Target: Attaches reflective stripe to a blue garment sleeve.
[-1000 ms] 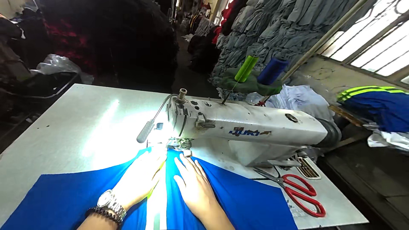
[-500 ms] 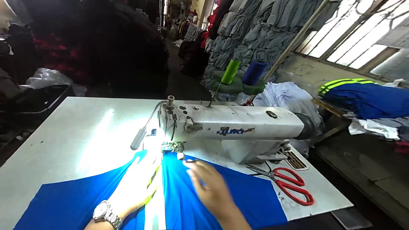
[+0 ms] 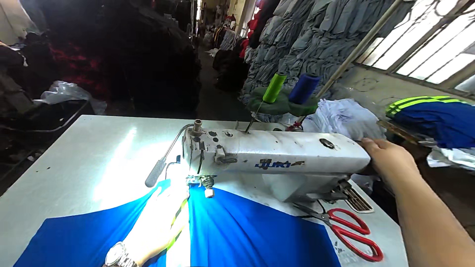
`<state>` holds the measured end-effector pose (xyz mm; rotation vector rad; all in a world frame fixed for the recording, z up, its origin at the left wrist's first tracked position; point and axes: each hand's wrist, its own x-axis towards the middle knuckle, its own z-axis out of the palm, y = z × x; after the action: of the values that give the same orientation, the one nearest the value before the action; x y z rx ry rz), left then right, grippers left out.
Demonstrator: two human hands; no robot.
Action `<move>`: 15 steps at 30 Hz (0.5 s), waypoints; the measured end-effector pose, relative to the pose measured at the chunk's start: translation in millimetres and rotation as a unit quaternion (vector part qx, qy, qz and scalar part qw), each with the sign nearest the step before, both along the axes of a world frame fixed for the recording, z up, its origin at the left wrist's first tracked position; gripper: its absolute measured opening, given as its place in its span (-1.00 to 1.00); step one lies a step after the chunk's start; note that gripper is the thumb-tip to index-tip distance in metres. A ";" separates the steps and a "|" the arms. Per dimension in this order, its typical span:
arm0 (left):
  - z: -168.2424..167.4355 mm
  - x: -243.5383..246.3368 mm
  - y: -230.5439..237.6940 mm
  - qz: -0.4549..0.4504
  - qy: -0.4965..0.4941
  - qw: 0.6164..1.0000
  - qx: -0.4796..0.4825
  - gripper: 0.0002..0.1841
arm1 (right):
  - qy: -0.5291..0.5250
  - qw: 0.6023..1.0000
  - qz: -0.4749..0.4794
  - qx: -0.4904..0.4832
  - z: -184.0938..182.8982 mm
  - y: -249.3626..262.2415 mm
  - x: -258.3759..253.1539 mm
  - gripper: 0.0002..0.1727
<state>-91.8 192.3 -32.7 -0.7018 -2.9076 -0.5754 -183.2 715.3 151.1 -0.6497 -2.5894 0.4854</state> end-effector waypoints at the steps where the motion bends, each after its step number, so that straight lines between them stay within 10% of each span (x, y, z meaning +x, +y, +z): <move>1: 0.8 -0.1 0.1 -0.003 -0.006 1.000 -0.008 -0.41 | 0.029 1.000 0.007 -0.008 -5.2 -0.3 4.3 -0.38; 6: -8.6 -0.4 -1.9 -0.012 0.050 0.998 -0.039 -0.44 | 0.072 0.997 0.006 -0.027 -12.3 -5.1 12.0 -0.37; 15: -13.4 16.7 -5.9 -0.037 0.107 0.993 -0.016 -0.49 | -0.252 0.958 0.055 0.124 26.3 23.9 -54.1 -0.49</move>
<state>-75.1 186.5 -46.1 -0.8224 -2.7085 -0.4309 -237.3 739.2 177.4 -0.6040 -3.1081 0.0132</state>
